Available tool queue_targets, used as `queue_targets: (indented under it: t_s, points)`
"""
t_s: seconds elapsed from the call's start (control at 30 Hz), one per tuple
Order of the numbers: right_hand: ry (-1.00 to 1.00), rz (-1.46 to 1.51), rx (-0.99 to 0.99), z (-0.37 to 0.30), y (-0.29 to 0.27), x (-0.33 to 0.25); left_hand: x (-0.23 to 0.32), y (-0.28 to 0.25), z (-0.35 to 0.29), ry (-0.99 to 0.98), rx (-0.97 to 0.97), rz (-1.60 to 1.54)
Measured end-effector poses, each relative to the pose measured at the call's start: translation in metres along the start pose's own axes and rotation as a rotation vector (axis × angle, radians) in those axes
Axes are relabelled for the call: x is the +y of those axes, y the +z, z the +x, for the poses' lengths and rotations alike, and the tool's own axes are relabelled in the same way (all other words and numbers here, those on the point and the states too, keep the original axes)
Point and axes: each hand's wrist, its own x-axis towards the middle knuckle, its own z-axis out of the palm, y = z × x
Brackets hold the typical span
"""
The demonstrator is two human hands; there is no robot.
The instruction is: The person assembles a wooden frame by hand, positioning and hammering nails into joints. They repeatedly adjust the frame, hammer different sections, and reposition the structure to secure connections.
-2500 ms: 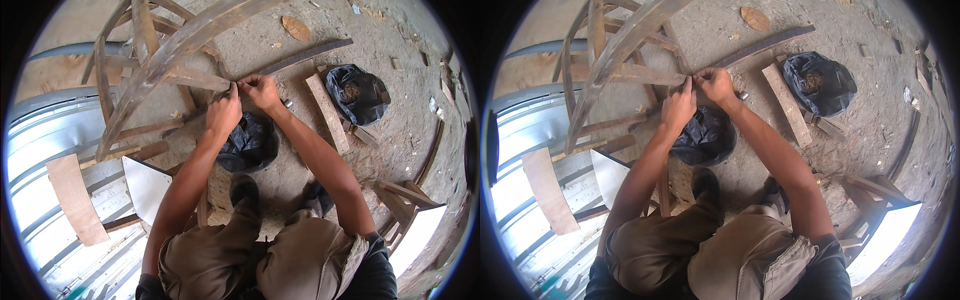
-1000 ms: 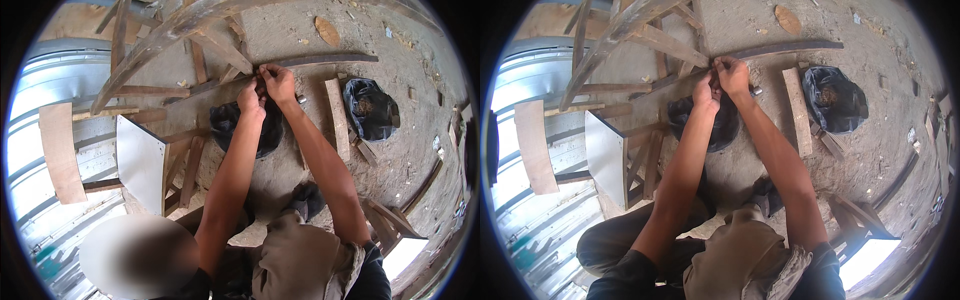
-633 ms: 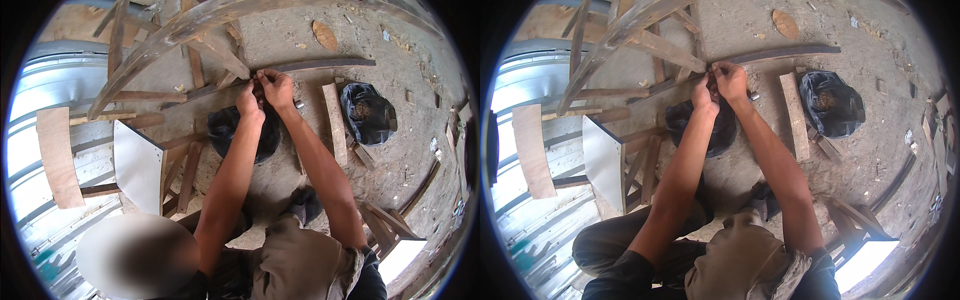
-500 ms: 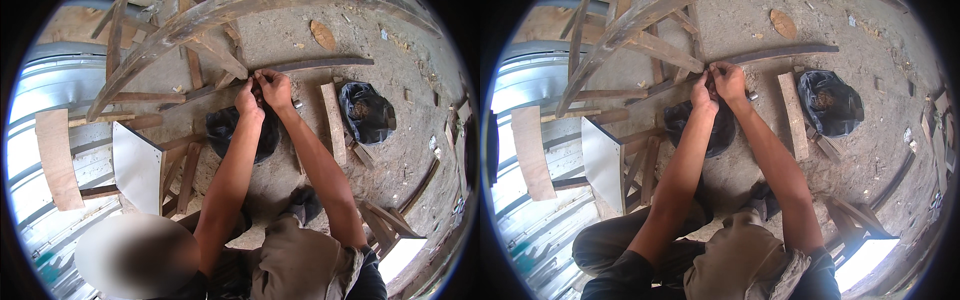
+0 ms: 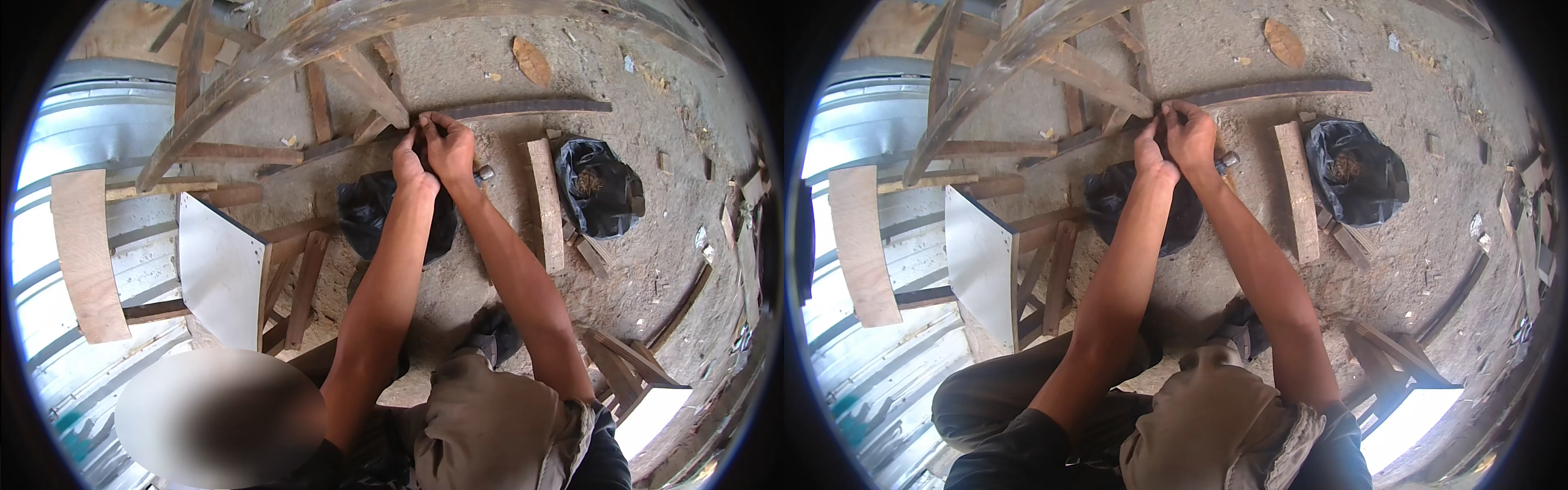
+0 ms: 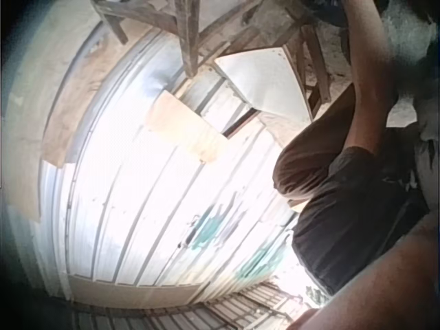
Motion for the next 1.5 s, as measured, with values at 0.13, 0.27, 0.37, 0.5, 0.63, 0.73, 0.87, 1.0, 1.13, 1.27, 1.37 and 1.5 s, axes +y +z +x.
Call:
queue_targets:
  t_s: [0.13,0.27,0.37,0.5,0.63,0.73,0.87,1.0,1.13,1.27,1.37,1.5]
  points:
    - [0.003,0.041,-0.011,0.001,0.001,0.006,0.0,-0.003,0.003,-0.025,-0.053,-0.034]
    - [-0.004,0.042,-0.003,0.002,0.001,0.007,-0.002,-0.002,0.003,-0.029,-0.041,-0.037]
    - [-0.012,0.02,0.006,0.0,0.001,0.001,-0.001,-0.002,0.004,-0.023,-0.039,-0.042]
    - [-0.003,0.009,0.005,-0.003,-0.001,-0.005,0.0,-0.001,0.0,-0.051,-0.008,-0.052]
    - [-0.067,0.027,0.014,0.003,0.003,0.01,0.0,0.002,0.002,-0.05,0.01,-0.052]
    - [-0.1,-0.003,0.009,0.004,0.002,0.014,-0.001,0.001,0.003,-0.049,0.018,-0.06]
    - [-0.177,-0.09,0.019,0.004,0.001,0.013,-0.001,-0.001,0.005,-0.046,-0.01,-0.072]
    - [-0.273,-0.175,0.045,0.004,-0.003,0.009,-0.001,0.003,-0.001,-0.068,-0.028,-0.06]
    - [-0.145,-0.134,-0.002,0.002,-0.006,-0.002,-0.001,0.005,0.005,-0.066,0.006,-0.038]
    - [-0.172,-0.133,-0.085,0.004,-0.021,-0.015,0.004,-0.005,0.028,-0.059,0.114,-0.087]
    - [-0.273,-0.153,0.016,-0.003,-0.067,-0.022,-0.005,0.006,0.017,-0.031,0.118,-0.072]
    - [-0.174,-0.466,-0.013,-0.053,-0.128,-0.052,0.003,0.007,0.012,-0.004,0.118,-0.122]
